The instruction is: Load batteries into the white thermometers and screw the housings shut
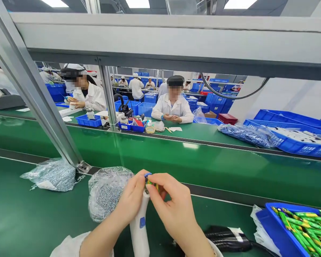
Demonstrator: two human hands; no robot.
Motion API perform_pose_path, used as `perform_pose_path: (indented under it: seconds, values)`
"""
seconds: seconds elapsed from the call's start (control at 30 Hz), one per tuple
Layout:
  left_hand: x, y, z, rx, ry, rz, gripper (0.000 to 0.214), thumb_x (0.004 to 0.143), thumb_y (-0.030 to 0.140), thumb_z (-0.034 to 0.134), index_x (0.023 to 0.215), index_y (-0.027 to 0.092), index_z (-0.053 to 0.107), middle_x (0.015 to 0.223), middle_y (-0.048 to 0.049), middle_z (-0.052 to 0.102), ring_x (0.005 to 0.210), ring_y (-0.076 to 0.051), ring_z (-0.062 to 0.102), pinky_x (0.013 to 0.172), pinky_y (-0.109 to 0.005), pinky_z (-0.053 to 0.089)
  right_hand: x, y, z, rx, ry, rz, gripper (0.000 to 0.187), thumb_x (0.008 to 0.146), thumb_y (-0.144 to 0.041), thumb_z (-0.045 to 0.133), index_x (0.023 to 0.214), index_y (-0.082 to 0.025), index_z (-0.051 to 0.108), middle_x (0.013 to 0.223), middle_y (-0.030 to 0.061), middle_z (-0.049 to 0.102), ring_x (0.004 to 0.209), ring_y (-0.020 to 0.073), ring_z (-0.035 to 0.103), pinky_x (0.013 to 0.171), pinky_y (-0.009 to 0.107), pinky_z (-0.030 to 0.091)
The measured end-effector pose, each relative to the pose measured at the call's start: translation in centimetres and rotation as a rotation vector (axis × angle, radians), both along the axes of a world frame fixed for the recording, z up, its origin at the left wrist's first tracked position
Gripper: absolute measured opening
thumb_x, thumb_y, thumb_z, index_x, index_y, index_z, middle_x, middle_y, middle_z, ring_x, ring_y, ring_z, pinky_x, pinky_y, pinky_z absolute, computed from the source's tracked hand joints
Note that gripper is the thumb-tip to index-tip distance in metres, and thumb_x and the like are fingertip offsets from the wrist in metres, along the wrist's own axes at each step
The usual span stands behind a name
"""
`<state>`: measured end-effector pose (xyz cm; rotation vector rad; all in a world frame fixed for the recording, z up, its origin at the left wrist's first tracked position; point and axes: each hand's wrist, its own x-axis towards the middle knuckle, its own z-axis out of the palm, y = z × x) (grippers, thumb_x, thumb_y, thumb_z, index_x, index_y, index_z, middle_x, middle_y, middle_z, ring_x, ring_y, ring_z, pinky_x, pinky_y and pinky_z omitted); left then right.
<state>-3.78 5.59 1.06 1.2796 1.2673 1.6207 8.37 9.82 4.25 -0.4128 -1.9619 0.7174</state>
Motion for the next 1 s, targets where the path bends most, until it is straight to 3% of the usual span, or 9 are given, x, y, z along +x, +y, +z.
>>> perform_pose_path:
  seconds: [0.17,0.27,0.37,0.5,0.63,0.7,0.77,0.87,1.0]
  values:
    - [0.7,0.0,0.2,-0.141,-0.179,0.029,0.056,0.080,0.073,0.032,0.071,0.019,0.043,0.055,0.0022,0.045,0.050,-0.012,0.043,0.048,-0.023,0.034,0.0,0.4,-0.4,-0.083,0.068,-0.072,0.014,0.085,-0.018,0.061,0.097,-0.024,0.063,0.086,0.0004,0.060,0.066,0.0109,0.058,0.055,0.016,0.052]
    - [1.1,-0.2,0.7,-0.222,-0.330,0.038,0.063,0.073,0.079,0.036,0.075,0.017,0.048,0.054,0.0012,0.049,0.049,-0.012,0.046,0.047,-0.024,0.037,-0.1,0.3,-0.2,-0.120,0.047,0.015,0.007,0.087,-0.020,0.058,0.091,-0.020,0.064,0.088,0.0037,0.059,0.068,0.0135,0.059,0.053,0.019,0.054]
    - [1.2,-0.3,1.3,-0.214,-0.429,0.089,0.063,0.069,0.078,0.043,0.075,0.016,0.051,0.062,0.0001,0.052,0.054,-0.013,0.049,0.052,-0.025,0.041,0.3,0.2,0.7,0.035,-0.127,0.116,0.015,0.090,-0.018,0.051,0.094,-0.021,0.065,0.090,0.0043,0.060,0.076,0.0155,0.059,0.061,0.023,0.054]
    - [1.0,-0.2,1.4,-0.159,-0.350,0.061,0.060,0.073,0.077,0.040,0.068,0.017,0.048,0.056,0.0014,0.048,0.051,-0.012,0.048,0.050,-0.024,0.040,1.3,0.4,1.0,0.172,-0.276,0.091,0.027,0.093,-0.017,0.047,0.115,-0.028,0.058,0.093,0.0023,0.061,0.080,0.0165,0.058,0.069,0.026,0.052]
    - [1.1,-0.2,1.0,-0.136,-0.293,0.019,0.063,0.074,0.079,0.033,0.069,0.017,0.047,0.054,0.0008,0.048,0.048,-0.011,0.044,0.047,-0.023,0.036,1.2,0.5,-0.4,-0.064,-0.050,0.032,0.022,0.092,-0.020,0.052,0.112,-0.028,0.056,0.101,0.0027,0.060,0.083,0.0158,0.061,0.070,0.023,0.055]
    - [1.2,-0.1,0.9,-0.125,-0.312,0.019,0.062,0.074,0.078,0.036,0.070,0.017,0.046,0.058,0.0010,0.048,0.049,-0.011,0.044,0.047,-0.023,0.037,0.6,0.4,-1.0,-0.179,0.065,0.048,0.018,0.089,-0.019,0.057,0.106,-0.026,0.057,0.095,0.0020,0.061,0.078,0.0151,0.063,0.063,0.020,0.056]
    - [1.3,-0.1,1.0,-0.102,-0.320,0.034,0.057,0.075,0.075,0.041,0.069,0.018,0.045,0.062,0.0016,0.046,0.053,-0.011,0.045,0.049,-0.022,0.039,0.0,0.2,-1.3,-0.173,0.108,0.054,0.017,0.087,-0.017,0.059,0.102,-0.025,0.060,0.087,0.0004,0.062,0.071,0.0130,0.062,0.056,0.015,0.055]
    - [1.3,0.0,1.1,-0.085,-0.305,0.056,0.056,0.075,0.073,0.042,0.067,0.018,0.042,0.062,0.0026,0.042,0.054,-0.011,0.044,0.050,-0.022,0.040,-0.6,0.0,-1.3,-0.081,0.136,0.000,0.017,0.084,-0.015,0.062,0.098,-0.025,0.061,0.085,-0.0011,0.063,0.068,0.0103,0.061,0.060,0.013,0.055]
    - [1.2,0.1,0.8,-0.107,-0.284,0.067,0.056,0.075,0.074,0.040,0.066,0.019,0.042,0.061,0.0024,0.041,0.055,-0.012,0.043,0.052,-0.024,0.040,-0.6,0.1,-1.1,-0.158,0.096,-0.007,0.010,0.085,-0.021,0.062,0.095,-0.022,0.060,0.078,-0.0003,0.062,0.064,0.0116,0.060,0.053,0.014,0.054]
